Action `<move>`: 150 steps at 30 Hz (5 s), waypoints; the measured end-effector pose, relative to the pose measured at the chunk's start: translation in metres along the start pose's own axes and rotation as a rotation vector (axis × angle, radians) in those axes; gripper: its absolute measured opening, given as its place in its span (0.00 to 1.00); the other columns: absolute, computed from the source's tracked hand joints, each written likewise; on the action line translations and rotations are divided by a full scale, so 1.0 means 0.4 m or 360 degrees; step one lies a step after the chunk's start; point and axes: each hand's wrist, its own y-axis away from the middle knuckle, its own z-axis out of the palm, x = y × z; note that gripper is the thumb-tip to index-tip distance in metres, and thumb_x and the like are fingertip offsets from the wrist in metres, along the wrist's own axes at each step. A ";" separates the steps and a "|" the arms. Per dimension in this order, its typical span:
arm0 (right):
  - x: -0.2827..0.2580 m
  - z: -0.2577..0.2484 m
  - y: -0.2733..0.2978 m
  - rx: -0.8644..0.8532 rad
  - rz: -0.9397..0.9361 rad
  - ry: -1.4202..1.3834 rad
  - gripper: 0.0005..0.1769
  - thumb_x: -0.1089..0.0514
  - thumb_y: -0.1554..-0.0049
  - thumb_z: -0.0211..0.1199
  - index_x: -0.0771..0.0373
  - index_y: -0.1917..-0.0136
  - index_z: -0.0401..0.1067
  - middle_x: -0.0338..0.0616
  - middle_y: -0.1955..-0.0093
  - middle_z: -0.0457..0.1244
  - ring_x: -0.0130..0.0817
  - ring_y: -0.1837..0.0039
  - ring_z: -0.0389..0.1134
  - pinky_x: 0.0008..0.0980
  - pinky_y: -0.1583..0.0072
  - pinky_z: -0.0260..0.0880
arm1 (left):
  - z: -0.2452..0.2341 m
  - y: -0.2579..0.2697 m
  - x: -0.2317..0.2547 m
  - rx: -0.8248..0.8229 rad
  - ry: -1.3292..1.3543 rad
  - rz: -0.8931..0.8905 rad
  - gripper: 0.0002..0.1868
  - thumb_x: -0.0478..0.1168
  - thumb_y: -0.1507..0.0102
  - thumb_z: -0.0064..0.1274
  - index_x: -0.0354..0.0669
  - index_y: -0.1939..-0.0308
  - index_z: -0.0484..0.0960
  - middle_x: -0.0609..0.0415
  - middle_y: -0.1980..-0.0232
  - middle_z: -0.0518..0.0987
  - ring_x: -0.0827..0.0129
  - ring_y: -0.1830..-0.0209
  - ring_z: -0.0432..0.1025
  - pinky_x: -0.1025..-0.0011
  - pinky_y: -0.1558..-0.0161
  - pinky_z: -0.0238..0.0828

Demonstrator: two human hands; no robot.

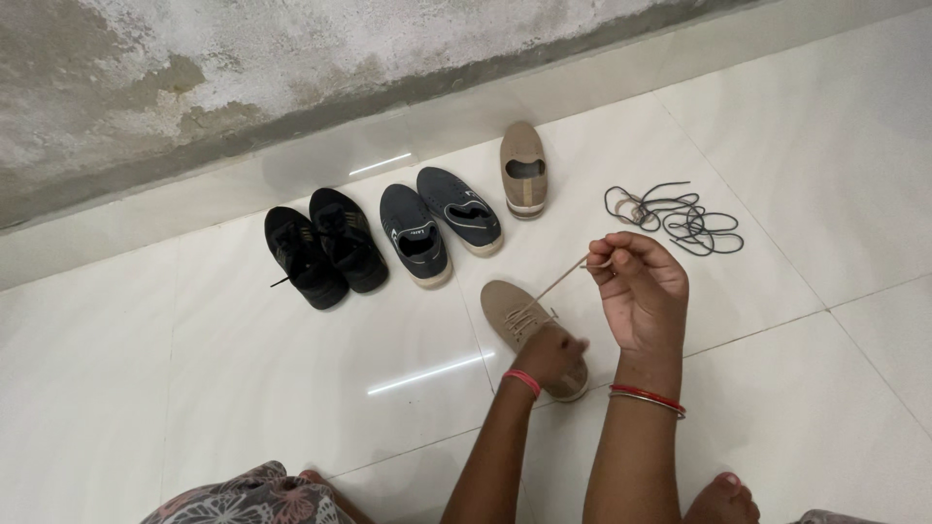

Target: The person sits on the floor and laces a beige shoe using beige laces. They thread the laces through the eyelets and tie a knot. Other shoes and laces are visible nearby.

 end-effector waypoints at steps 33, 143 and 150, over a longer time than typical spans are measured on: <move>0.340 -0.274 0.045 0.0603 0.0594 0.1789 0.14 0.67 0.47 0.71 0.66 0.47 0.77 0.39 0.55 0.70 0.28 0.51 0.72 0.28 0.47 0.75 | 0.067 -0.106 -0.278 0.0863 0.1799 -0.0689 0.30 0.41 0.40 0.61 0.25 0.38 0.74 0.47 0.47 0.80 0.64 0.50 0.74 0.69 0.47 0.70; 0.138 -0.008 0.005 -0.0129 0.0565 0.1750 0.05 0.64 0.43 0.66 0.65 0.53 0.79 0.38 0.59 0.73 0.22 0.57 0.72 0.24 0.53 0.73 | -0.266 0.159 0.121 0.0985 0.0368 0.0348 0.07 0.35 0.38 0.57 0.38 0.57 0.84 0.48 0.58 0.82 0.62 0.61 0.79 0.67 0.57 0.76; 0.258 -0.153 0.035 -0.0155 0.1238 0.1762 0.06 0.72 0.44 0.56 0.65 0.58 0.72 0.48 0.66 0.68 0.30 0.66 0.70 0.31 0.63 0.71 | -0.170 0.074 -0.108 0.0960 0.0091 -0.0068 0.26 0.36 0.46 0.66 0.43 0.44 0.79 0.40 0.48 0.76 0.51 0.49 0.73 0.60 0.49 0.73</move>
